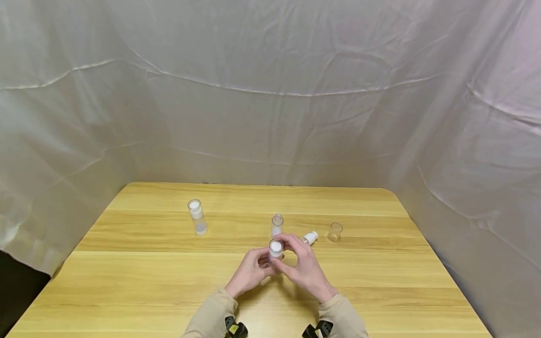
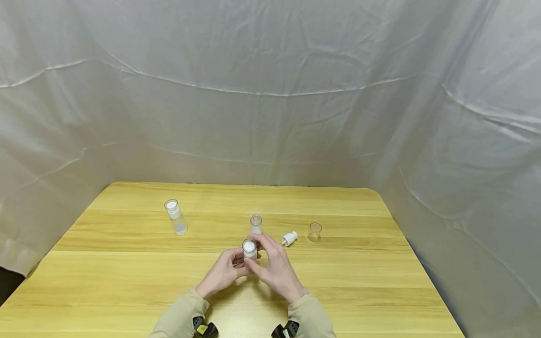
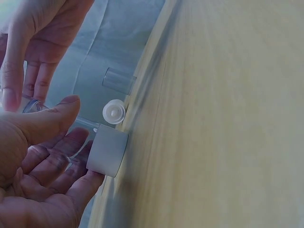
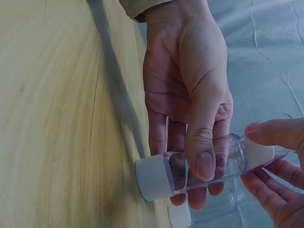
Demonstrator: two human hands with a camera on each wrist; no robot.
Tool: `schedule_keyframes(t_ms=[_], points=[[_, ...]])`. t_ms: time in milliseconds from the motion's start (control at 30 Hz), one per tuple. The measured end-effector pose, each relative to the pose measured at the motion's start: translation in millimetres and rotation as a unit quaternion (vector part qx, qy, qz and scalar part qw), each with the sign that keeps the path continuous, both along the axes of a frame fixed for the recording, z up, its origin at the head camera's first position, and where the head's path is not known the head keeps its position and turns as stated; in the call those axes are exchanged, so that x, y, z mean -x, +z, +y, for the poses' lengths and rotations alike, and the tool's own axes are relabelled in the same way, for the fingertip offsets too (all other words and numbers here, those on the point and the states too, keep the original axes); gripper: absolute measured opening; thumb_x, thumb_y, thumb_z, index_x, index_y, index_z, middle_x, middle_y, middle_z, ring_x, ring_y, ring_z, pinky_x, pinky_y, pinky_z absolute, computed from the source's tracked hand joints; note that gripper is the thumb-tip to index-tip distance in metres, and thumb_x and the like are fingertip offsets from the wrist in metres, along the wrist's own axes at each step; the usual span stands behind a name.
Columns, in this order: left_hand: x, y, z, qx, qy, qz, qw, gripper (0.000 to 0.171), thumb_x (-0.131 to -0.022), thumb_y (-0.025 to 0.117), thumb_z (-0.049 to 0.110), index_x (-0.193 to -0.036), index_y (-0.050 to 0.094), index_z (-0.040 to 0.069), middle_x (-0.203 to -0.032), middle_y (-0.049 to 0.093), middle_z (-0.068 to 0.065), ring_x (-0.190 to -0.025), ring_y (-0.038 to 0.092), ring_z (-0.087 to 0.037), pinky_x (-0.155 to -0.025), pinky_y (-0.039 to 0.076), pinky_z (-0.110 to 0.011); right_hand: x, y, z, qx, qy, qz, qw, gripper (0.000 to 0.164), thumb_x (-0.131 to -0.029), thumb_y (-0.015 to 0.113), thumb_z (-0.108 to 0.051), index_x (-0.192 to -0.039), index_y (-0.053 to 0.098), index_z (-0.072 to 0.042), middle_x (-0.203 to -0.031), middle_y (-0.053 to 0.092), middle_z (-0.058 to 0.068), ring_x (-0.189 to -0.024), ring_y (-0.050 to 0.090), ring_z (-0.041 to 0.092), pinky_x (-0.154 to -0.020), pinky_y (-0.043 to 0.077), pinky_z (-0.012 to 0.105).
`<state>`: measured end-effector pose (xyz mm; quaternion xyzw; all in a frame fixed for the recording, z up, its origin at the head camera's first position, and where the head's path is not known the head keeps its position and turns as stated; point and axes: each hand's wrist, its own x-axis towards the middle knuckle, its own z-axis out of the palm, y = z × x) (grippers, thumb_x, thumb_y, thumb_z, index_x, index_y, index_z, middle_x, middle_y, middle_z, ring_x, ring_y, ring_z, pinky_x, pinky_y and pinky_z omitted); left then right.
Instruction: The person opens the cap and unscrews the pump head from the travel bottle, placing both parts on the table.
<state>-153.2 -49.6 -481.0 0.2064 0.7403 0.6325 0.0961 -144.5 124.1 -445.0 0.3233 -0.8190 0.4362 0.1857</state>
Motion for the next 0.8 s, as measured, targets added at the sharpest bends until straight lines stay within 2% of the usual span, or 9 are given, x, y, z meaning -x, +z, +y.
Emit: schedule_keyframes(t_ms=[233, 800], points=[[-0.1, 0.2, -0.4, -0.010, -0.003, -0.014, 0.9998, 0.038, -0.088, 0.072, -0.001, -0.125, 0.063, -0.009, -0.124, 0.067, -0.029, -0.118, 0.066, -0.040, -0.100, 0.058, -0.028, 1.3, -0.9, -0.1, 0.023, 0.008, 0.008, 1.000, 0.047, -0.079, 0.082, 0.001, -0.121, 0.062, -0.002, -0.113, 0.070, 0.011, -0.100, 0.068, 0.023, -0.093, 0.062, 0.031], [-0.3, 0.3, 0.1, -0.008, -0.004, -0.006, 0.9999, 0.037, -0.089, 0.072, 0.002, -0.123, 0.064, -0.010, -0.122, 0.068, -0.031, -0.115, 0.067, -0.040, -0.096, 0.060, -0.028, 1.2, -4.2, 0.1, 0.040, 0.004, 0.010, 0.999, 0.045, -0.080, 0.081, 0.002, -0.122, 0.062, -0.003, -0.113, 0.069, 0.011, -0.102, 0.068, 0.024, -0.095, 0.061, 0.030]])
